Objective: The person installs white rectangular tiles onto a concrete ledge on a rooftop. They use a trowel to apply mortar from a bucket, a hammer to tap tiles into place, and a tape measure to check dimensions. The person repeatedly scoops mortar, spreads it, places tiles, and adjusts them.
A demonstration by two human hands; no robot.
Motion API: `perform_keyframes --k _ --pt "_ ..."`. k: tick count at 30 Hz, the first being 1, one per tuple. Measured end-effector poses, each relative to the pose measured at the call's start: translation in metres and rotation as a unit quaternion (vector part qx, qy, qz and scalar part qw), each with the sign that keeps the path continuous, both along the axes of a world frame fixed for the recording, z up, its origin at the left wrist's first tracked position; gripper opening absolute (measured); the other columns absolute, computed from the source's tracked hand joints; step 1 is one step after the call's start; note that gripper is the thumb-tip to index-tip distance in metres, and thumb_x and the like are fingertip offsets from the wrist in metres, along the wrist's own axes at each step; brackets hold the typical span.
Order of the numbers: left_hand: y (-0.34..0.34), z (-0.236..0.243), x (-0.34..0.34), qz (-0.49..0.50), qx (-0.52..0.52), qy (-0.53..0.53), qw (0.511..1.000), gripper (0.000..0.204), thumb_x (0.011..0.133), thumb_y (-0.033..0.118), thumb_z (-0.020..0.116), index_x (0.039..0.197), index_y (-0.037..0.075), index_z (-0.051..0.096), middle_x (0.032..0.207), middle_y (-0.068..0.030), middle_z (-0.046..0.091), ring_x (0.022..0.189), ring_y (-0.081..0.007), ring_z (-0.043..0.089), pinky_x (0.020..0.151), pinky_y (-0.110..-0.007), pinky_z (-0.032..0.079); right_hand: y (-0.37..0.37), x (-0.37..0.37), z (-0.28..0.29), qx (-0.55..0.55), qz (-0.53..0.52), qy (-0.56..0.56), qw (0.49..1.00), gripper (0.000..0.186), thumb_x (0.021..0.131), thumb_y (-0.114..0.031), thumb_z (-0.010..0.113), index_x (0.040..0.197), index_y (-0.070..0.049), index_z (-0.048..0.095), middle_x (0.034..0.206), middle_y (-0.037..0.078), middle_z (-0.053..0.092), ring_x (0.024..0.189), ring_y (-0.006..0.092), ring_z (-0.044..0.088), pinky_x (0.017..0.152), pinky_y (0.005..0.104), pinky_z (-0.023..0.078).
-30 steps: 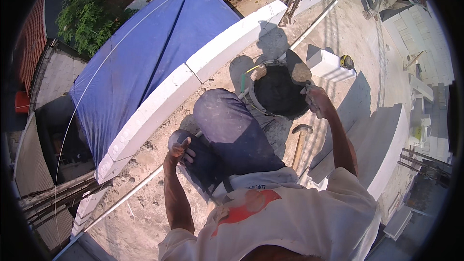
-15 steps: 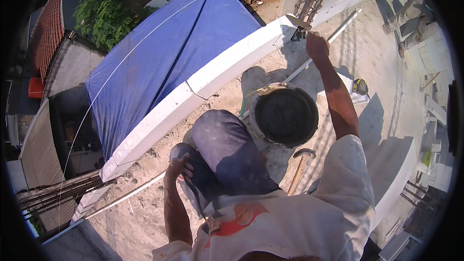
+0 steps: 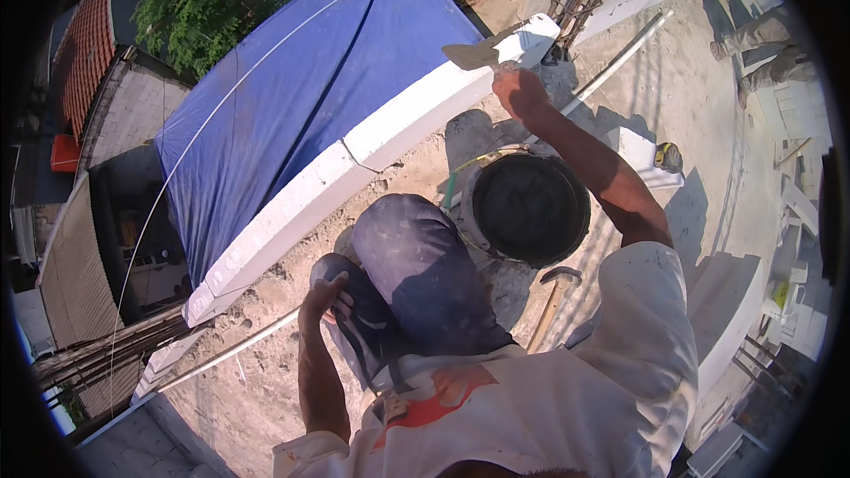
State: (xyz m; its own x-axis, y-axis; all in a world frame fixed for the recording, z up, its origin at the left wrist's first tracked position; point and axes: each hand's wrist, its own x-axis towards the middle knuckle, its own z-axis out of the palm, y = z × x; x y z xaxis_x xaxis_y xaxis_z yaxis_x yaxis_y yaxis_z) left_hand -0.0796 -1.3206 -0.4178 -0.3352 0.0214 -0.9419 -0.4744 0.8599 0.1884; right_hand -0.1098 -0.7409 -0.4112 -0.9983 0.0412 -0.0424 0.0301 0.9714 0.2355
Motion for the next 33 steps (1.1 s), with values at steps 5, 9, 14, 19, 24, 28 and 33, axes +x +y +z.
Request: perform_keyframes --k 5,9,14,19,24,28,33 --pt "0.002 -0.005 0.002 -0.025 0.006 0.015 1.000 0.073 0.100 0.064 0.053 0.082 -0.003 0.077 0.067 -0.0149 0.074 0.049 -0.0241 0.067 0.046 -0.037 0.056 -0.081 -0.034 0.012 -0.064 0.057 -0.041 0.996 0.025 0.089 -0.008 0.064 0.111 -0.004 0.073 0.106 0.018 0.074 0.096 0.0305 0.075 0.078 0.0442 0.060" --pt "0.005 0.000 0.009 -0.031 -0.014 0.036 0.999 0.073 0.100 0.064 0.053 0.081 -0.003 0.077 0.066 -0.0149 0.073 0.048 -0.0244 0.066 0.046 -0.038 0.056 -0.105 0.017 0.030 -0.256 0.002 0.055 0.965 0.031 0.089 -0.013 0.065 0.118 -0.002 0.068 0.111 0.021 0.072 0.100 0.0396 0.072 0.087 0.0479 0.057" --pt "-0.010 -0.009 0.007 -0.016 0.013 0.027 0.999 0.074 0.099 0.064 0.054 0.079 -0.003 0.076 0.063 -0.0157 0.071 0.045 -0.0238 0.064 0.042 -0.037 0.054 -0.071 0.166 0.075 -0.431 -0.119 0.028 0.894 0.038 0.089 -0.027 0.073 0.117 -0.001 0.069 0.104 0.024 0.074 0.100 0.0440 0.070 0.089 0.0512 0.055" --pt "-0.018 -0.006 0.000 -0.033 0.057 0.034 0.997 0.079 0.097 0.068 0.055 0.077 -0.006 0.074 0.059 -0.0167 0.068 0.042 -0.0245 0.061 0.039 -0.034 0.050 -0.069 0.241 0.093 -0.242 -0.288 -0.210 0.902 0.033 0.089 -0.032 0.072 0.112 -0.008 0.074 0.112 0.021 0.074 0.105 0.0386 0.073 0.093 0.0497 0.058" --pt "-0.024 -0.027 0.002 -0.026 0.146 0.044 0.988 0.082 0.095 0.072 0.056 0.077 -0.006 0.075 0.057 -0.0156 0.067 0.040 -0.0237 0.059 0.038 -0.033 0.048 -0.077 0.271 -0.016 -0.162 -0.293 -0.146 0.931 0.032 0.088 -0.028 0.074 0.103 0.000 0.073 0.099 0.023 0.074 0.097 0.0408 0.074 0.084 0.0512 0.059" --pt "-0.045 -0.036 0.011 0.031 0.242 0.068 0.967 0.082 0.094 0.073 0.057 0.077 -0.005 0.075 0.057 -0.0157 0.067 0.040 -0.0235 0.058 0.038 -0.033 0.048 -0.047 0.281 0.019 -0.397 -0.338 -0.152 0.840 0.023 0.092 -0.022 0.069 0.094 0.001 0.072 0.074 0.014 0.068 0.069 0.0265 0.071 0.060 0.0405 0.055" --pt "-0.032 -0.028 0.010 0.004 0.093 0.065 0.993 0.080 0.096 0.070 0.056 0.077 -0.006 0.074 0.058 -0.0161 0.067 0.040 -0.0238 0.059 0.039 -0.032 0.049 -0.029 0.282 0.058 -0.684 -0.435 -0.046 0.584 0.022 0.095 -0.024 0.067 0.093 -0.002 0.071 0.067 0.003 0.058 0.053 0.0096 0.053 0.046 0.0286 0.041"
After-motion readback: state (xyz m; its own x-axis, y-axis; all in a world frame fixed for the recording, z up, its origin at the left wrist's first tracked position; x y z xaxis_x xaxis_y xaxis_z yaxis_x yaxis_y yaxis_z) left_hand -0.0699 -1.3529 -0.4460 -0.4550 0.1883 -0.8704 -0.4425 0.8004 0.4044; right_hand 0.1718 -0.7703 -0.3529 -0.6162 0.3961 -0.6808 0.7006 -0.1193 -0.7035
